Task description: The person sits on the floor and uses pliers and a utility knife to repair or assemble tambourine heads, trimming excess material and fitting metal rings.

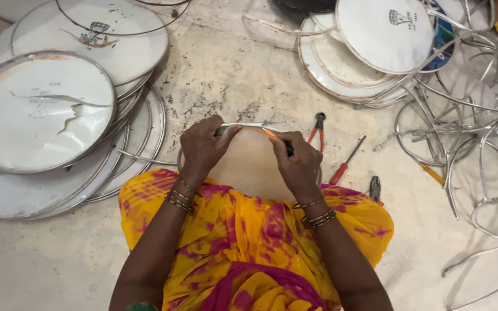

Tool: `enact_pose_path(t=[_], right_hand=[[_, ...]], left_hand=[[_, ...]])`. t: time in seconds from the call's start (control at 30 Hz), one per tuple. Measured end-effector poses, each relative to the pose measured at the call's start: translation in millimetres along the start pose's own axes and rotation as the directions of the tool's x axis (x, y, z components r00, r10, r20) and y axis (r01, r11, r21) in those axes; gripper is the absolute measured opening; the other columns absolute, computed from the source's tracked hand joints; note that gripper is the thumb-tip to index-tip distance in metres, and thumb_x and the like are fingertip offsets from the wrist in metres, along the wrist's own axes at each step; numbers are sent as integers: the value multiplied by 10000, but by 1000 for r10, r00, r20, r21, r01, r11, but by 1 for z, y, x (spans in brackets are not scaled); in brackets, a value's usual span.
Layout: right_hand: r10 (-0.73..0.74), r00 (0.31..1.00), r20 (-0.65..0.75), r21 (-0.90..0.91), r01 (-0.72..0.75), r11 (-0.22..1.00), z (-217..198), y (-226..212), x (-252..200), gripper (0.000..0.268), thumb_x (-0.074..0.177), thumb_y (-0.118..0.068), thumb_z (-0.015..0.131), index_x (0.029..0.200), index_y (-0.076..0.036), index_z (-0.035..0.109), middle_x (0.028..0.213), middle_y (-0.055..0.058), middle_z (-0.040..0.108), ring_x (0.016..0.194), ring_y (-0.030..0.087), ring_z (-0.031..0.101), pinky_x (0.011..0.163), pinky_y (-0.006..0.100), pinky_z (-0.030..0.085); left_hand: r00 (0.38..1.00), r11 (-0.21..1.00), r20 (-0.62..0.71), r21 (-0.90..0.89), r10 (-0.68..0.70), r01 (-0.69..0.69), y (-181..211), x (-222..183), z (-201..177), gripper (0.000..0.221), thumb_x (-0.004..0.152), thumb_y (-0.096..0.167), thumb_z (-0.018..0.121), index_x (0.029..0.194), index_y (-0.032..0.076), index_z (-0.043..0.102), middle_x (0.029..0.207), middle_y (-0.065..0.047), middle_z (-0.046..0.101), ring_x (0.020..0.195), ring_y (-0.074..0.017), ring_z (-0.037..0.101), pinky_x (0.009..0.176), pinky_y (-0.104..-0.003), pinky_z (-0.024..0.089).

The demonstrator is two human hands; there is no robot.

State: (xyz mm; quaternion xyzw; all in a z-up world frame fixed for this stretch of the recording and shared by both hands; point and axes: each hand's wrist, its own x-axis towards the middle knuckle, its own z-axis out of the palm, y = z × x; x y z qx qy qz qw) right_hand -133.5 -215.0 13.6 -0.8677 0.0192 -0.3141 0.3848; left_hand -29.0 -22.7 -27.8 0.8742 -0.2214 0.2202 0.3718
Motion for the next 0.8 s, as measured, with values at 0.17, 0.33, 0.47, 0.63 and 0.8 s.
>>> enact_pose_path(t=[0.17, 0.33, 0.47, 0.63, 0.8], right_hand=[[40, 999, 27, 11, -41, 999, -1, -2, -1, 145, 958, -183, 767, 974, -61, 689, 749, 74, 718, 605, 156, 696, 548, 296, 517], [17, 1000, -18, 7, -17, 1000, 4, 1, -3, 167, 955, -191, 777, 989, -56, 685, 738, 76, 704, 595, 156, 682, 536, 299, 507], [-38, 997, -74, -7, 38, 999, 8, 5, -8, 159, 956, -181, 780, 984, -57, 684, 747, 77, 705, 618, 158, 691, 553, 300, 513], [-25, 993, -113, -25, 23, 999, 13, 10, -13, 133, 937, -150, 786, 967, -48, 705, 740, 87, 711, 616, 168, 689, 566, 304, 515], [18, 991, -134, 54, -11, 998, 15, 14, -17, 118, 970, -144, 759, 1004, -44, 706, 788, 69, 739, 691, 139, 731, 619, 264, 549]], left_hand=[[1000, 999, 0, 35, -14, 14, -3, -1, 1, 449, 887, 477, 798, 699, 112, 616, 591, -73, 578, 550, -285, 601, 502, -416, 443], [999, 996, 21, 80, -31, 29, -6, -1, 1, 476, 880, 490, 801, 696, 102, 595, 587, -79, 565, 541, -295, 585, 496, -423, 433], [1000, 998, 0, 58, -15, 15, -4, -3, 0, 478, 886, 486, 798, 700, 101, 585, 590, -77, 555, 551, -296, 585, 507, -420, 437], [1000, 1000, -28, 17, 5, -4, 0, -4, -1, 475, 886, 478, 799, 697, 102, 578, 608, -73, 561, 567, -286, 596, 513, -410, 444], [999, 999, -7, 5, -43, 43, 4, -3, 2, 481, 860, 485, 811, 672, 106, 582, 601, -73, 571, 556, -286, 599, 499, -413, 440]])
